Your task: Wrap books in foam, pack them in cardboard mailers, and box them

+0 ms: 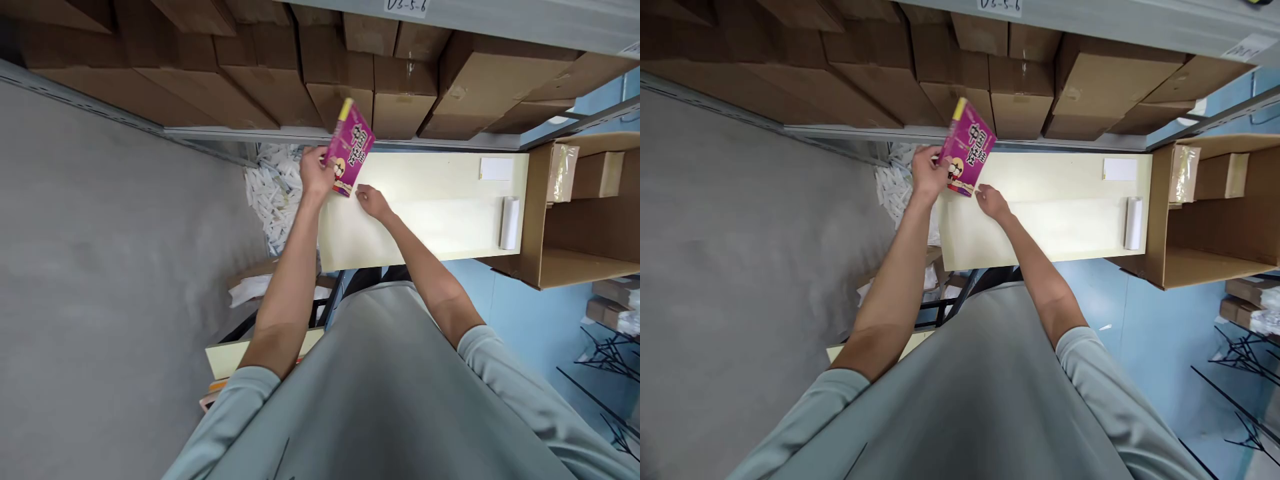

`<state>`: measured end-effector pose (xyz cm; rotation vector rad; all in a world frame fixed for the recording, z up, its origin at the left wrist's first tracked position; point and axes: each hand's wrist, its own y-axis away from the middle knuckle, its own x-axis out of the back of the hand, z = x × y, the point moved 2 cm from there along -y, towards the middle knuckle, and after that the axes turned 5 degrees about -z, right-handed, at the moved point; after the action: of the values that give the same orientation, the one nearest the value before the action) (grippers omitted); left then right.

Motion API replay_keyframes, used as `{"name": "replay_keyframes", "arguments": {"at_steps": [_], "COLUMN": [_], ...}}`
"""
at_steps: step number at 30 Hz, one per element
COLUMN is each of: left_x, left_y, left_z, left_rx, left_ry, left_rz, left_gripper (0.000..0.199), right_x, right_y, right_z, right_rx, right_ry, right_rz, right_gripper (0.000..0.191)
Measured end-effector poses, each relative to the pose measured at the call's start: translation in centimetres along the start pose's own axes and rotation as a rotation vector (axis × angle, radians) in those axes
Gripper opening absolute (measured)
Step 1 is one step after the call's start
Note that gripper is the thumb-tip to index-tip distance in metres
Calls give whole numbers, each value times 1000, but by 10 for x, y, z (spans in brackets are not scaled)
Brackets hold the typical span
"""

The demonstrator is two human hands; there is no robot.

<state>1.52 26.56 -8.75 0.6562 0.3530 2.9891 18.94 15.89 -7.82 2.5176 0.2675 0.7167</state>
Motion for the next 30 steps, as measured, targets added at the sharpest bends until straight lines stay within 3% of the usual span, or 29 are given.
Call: {"name": "replay_keyframes", "arguments": {"at_steps": [3, 6, 10, 14, 17, 22, 27, 30], "left_x": [1, 8, 17, 23, 27, 26, 22, 28], "left_y": [36, 102, 196, 250, 257, 236, 230, 229], "left_z": [37, 44, 11, -32, -50, -55, -55, -55], "left_rx": [-152, -87, 106, 281, 359, 375, 385, 339], "left_ry": [-24, 54, 214, 116, -29, -203, -340, -451], "left_rz": [-76, -170, -324, -273, -229, -201, -253, -151], "left_gripper": [26, 36, 41, 34, 29, 30, 27, 30], "right_x": [29, 50, 37, -6, -27, -37, -42, -41], "right_y": [19, 65, 139, 170, 162, 136, 132, 142], "right_z": [14, 28, 47, 59, 58, 50, 44, 37], "right_rx": [-4, 95, 56, -77, -151, -274, -369, -345], "right_ry": [-263, -483, -644, -602, -446, -181, 15, 139], "right_rz": [188, 223, 120, 49, 29, 33, 31, 72], "right_gripper": [73, 82, 72, 65, 53, 33, 35, 42]}}
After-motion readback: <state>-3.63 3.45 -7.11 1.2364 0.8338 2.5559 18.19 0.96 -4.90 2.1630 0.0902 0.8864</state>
